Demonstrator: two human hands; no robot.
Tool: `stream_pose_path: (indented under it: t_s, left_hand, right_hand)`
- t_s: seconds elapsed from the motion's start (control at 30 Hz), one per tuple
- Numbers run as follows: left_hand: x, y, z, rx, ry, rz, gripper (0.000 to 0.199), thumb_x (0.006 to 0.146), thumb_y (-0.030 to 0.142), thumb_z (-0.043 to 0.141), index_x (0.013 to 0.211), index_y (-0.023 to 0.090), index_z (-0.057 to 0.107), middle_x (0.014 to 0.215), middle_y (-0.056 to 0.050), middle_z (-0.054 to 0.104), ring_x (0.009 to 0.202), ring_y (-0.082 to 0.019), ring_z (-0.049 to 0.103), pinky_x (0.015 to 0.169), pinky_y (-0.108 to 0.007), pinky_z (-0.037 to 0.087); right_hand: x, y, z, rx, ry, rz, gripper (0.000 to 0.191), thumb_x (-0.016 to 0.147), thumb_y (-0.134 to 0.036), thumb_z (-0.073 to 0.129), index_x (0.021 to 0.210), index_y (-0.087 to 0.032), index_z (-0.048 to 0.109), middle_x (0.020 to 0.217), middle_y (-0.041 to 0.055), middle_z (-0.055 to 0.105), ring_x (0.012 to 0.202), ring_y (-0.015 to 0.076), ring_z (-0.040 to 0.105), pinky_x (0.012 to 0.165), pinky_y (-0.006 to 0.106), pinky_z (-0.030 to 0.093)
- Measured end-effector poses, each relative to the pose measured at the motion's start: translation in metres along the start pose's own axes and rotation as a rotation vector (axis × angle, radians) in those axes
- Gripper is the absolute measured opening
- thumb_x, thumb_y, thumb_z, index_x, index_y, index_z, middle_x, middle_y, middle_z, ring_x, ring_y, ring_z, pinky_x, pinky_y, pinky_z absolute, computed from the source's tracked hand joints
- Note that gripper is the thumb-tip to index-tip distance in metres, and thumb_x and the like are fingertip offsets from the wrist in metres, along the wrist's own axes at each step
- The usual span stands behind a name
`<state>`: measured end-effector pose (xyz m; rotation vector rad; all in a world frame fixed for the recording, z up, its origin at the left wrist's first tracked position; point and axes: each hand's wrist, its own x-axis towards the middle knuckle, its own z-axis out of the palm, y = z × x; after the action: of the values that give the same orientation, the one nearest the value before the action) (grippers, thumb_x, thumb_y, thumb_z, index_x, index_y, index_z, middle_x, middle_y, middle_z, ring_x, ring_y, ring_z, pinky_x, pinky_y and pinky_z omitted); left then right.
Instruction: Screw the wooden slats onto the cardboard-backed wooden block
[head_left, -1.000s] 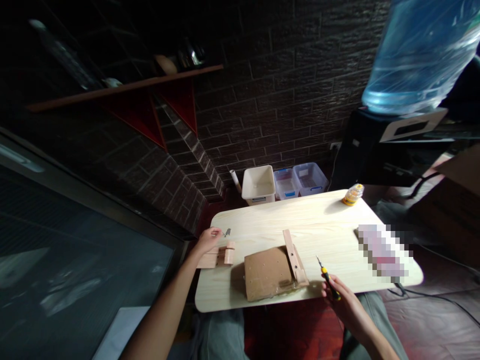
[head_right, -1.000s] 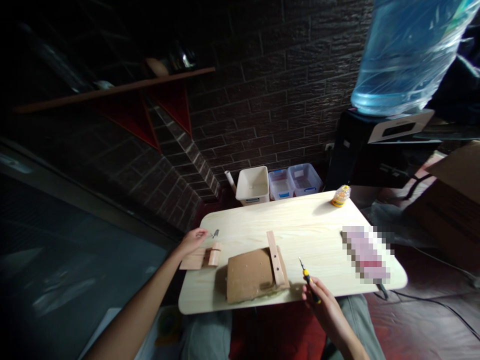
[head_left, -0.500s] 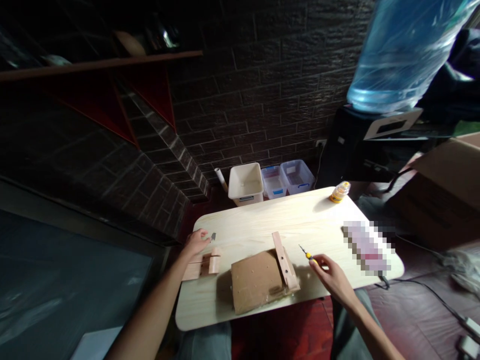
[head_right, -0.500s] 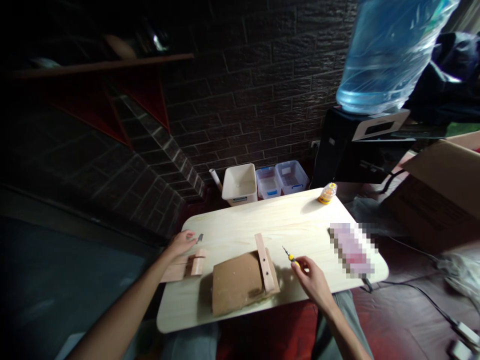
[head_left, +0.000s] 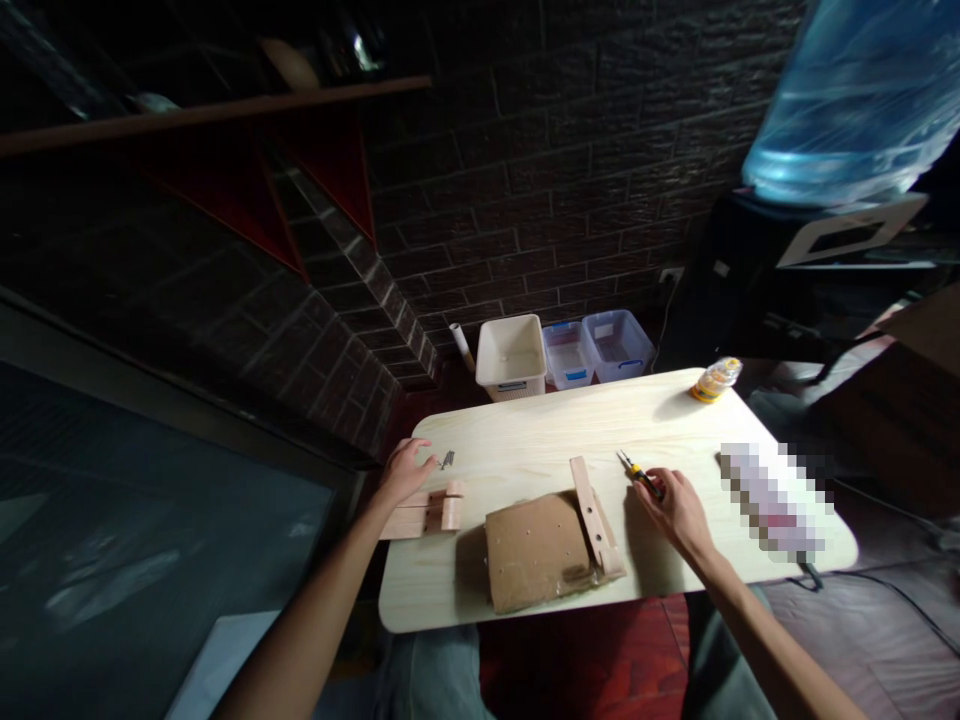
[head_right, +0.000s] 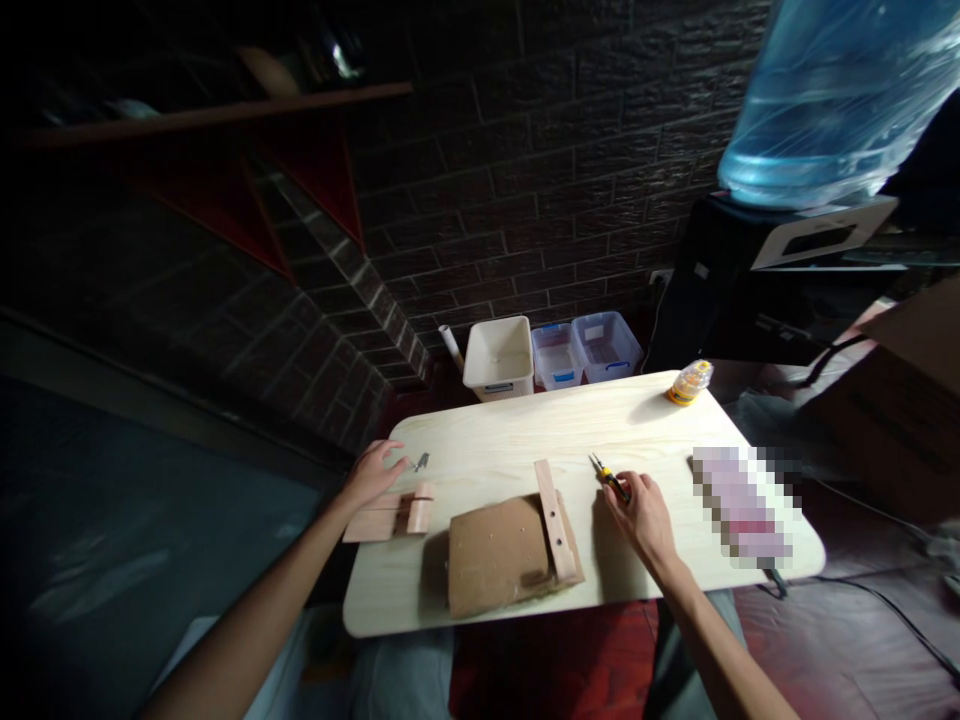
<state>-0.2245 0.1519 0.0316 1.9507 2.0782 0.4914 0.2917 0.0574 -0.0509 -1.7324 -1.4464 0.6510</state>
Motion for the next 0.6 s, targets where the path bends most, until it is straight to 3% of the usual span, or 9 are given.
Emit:
stream_pose_path:
  t_s: [0.1,0.17,0.27,0.37,0.47,0.53,0.6]
  left_hand:
    - [-0.018,0.018,-0.015,-0.079,0.08,0.086,0.029,0.084,0.035,0.058,0.109,0.021,0.065,0.119,-0.007,0.062,0.116,-0.024,0.06,0.106,-0.034,0.046]
    - [-0.039,0.035,-0.021,-0.177,0.114,0.069,0.03,0.088,0.038,0.055,0.111,0.021,0.064,0.124,-0.008,0.061,0.118,-0.024,0.059,0.099,-0.033,0.051]
    - [-0.083,0.066,-0.015,-0.332,0.121,0.098,0.034,0.092,0.042,0.054,0.118,0.022,0.062,0.128,-0.009,0.061,0.119,-0.023,0.06,0.094,-0.033,0.053]
    - [-0.135,0.095,0.009,-0.448,0.106,0.164,0.033,0.095,0.042,0.054,0.122,0.025,0.06,0.133,-0.009,0.059,0.124,-0.024,0.057,0.098,-0.036,0.053]
    - [-0.18,0.118,0.042,-0.487,0.118,0.185,0.041,0.093,0.04,0.06,0.131,0.026,0.055,0.141,-0.01,0.054,0.135,-0.027,0.049,0.112,-0.045,0.044]
    - [-0.2,0.13,0.062,-0.521,0.157,0.139,0.048,0.092,0.041,0.061,0.136,0.025,0.05,0.147,-0.012,0.048,0.139,-0.029,0.044,0.117,-0.05,0.037]
    - [-0.212,0.14,0.078,-0.563,0.199,0.102,0.054,0.091,0.042,0.062,0.14,0.025,0.045,0.153,-0.013,0.041,0.143,-0.03,0.039,0.118,-0.053,0.035]
  right_hand:
    - [-0.013,0.001,-0.004,0.063,0.017,0.027,0.052,0.077,-0.065,0.066,0.107,-0.022,0.066,0.092,0.0097,0.066,0.081,0.0261,0.059,0.081,0.043,0.047]
    - [-0.026,0.001,-0.007,0.106,0.061,0.036,0.053,0.078,-0.065,0.065,0.11,-0.022,0.066,0.1,0.0113,0.065,0.087,0.0273,0.059,0.085,0.044,0.047]
    - [-0.049,0.002,-0.01,0.065,0.14,-0.028,0.051,0.083,-0.063,0.061,0.115,-0.023,0.064,0.112,0.0127,0.061,0.103,0.0298,0.058,0.095,0.046,0.044]
    - [-0.066,0.001,-0.011,-0.011,0.2,-0.1,0.051,0.087,-0.062,0.056,0.119,-0.023,0.061,0.117,0.0134,0.06,0.111,0.031,0.055,0.099,0.049,0.043]
    - [-0.074,-0.013,-0.013,-0.018,0.236,-0.12,0.051,0.088,-0.062,0.054,0.116,-0.021,0.063,0.119,0.0158,0.061,0.114,0.0331,0.055,0.091,0.049,0.049]
    - [-0.078,-0.033,-0.015,0.026,0.183,-0.104,0.048,0.09,-0.06,0.052,0.116,-0.021,0.063,0.118,0.0155,0.064,0.11,0.032,0.059,0.081,0.044,0.054]
    - [-0.085,-0.057,-0.015,0.114,0.036,-0.088,0.043,0.094,-0.055,0.048,0.12,-0.024,0.062,0.122,0.0137,0.065,0.104,0.0292,0.063,0.071,0.039,0.056]
